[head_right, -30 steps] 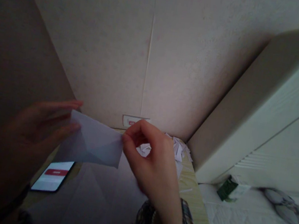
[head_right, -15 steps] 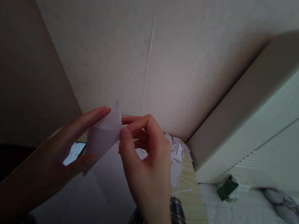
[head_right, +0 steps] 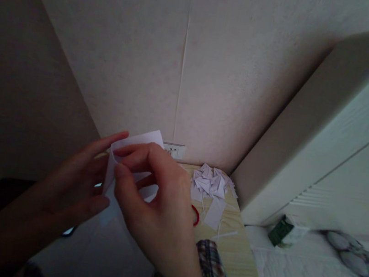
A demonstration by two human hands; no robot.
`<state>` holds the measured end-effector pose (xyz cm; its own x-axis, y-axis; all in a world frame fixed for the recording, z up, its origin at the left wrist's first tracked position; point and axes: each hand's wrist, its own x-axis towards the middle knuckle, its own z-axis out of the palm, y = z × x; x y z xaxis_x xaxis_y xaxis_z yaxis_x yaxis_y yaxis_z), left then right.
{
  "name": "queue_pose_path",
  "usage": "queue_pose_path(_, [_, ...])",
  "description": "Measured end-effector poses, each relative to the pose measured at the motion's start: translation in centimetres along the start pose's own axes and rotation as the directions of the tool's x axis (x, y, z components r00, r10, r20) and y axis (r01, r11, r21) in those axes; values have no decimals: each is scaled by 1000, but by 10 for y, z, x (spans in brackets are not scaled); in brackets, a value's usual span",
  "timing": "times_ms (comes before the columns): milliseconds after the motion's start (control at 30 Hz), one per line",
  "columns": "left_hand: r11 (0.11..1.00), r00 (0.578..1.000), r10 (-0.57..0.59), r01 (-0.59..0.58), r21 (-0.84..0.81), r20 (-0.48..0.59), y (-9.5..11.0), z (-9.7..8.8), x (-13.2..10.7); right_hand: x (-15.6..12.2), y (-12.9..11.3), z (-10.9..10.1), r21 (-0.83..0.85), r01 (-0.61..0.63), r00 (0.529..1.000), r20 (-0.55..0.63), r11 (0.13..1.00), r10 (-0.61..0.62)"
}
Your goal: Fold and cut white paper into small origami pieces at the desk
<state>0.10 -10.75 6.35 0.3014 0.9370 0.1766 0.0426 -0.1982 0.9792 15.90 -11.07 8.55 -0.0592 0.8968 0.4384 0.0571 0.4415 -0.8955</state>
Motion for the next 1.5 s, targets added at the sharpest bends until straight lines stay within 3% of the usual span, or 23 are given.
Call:
queue_pose_path(100, [998, 993, -61, 61, -5, -102, 0, -1, 1, 0, 1, 0, -37, 4, 999, 50, 999, -3])
queue_pose_path(233, [996, 974, -73, 59, -70, -215, 3, -5, 4, -4, 0, -4, -74, 45, 995, 87, 996, -38])
queue_pose_path(333, [978, 929, -133, 66, -197, -345, 7, -9, 6, -8, -2, -9, -109, 120, 988, 113, 987, -107])
queue_pose_path(433, [935, 882, -235, 90, -344, -408, 9, -12, 9, -8, -3, -14, -233, 231, 964, 183, 945, -191])
queue_pose_path(533, [899, 866, -270, 71, -431, -421, 10, -13, 12, -8, -2, -16, -414, 322, 938, 263, 852, -226])
queue_pose_path(700, [857, 894, -274, 60, -512, -355, 11, -13, 15, -8, 4, -11, -629, 420, 899, 389, 654, -203])
queue_pose_path(900, [762, 892, -329, 59, -645, -308, 14, -8, 17, -5, 15, -8, -731, 429, 900, 393, 530, -186])
queue_pose_path(1233, [729, 897, -366, 111, -676, -247, 13, -10, 12, -4, 12, -13, -643, 447, 888, 403, 622, -222])
queue_pose_path(1367, [712, 876, -411, 136, -688, -252, 15, -9, 11, -3, 7, -12, -629, 437, 897, 357, 643, -260])
queue_pose_path(1500, [741, 913, -333, 99, -664, -236, 14, -9, 9, -1, 4, -12, -605, 390, 919, 306, 694, -250])
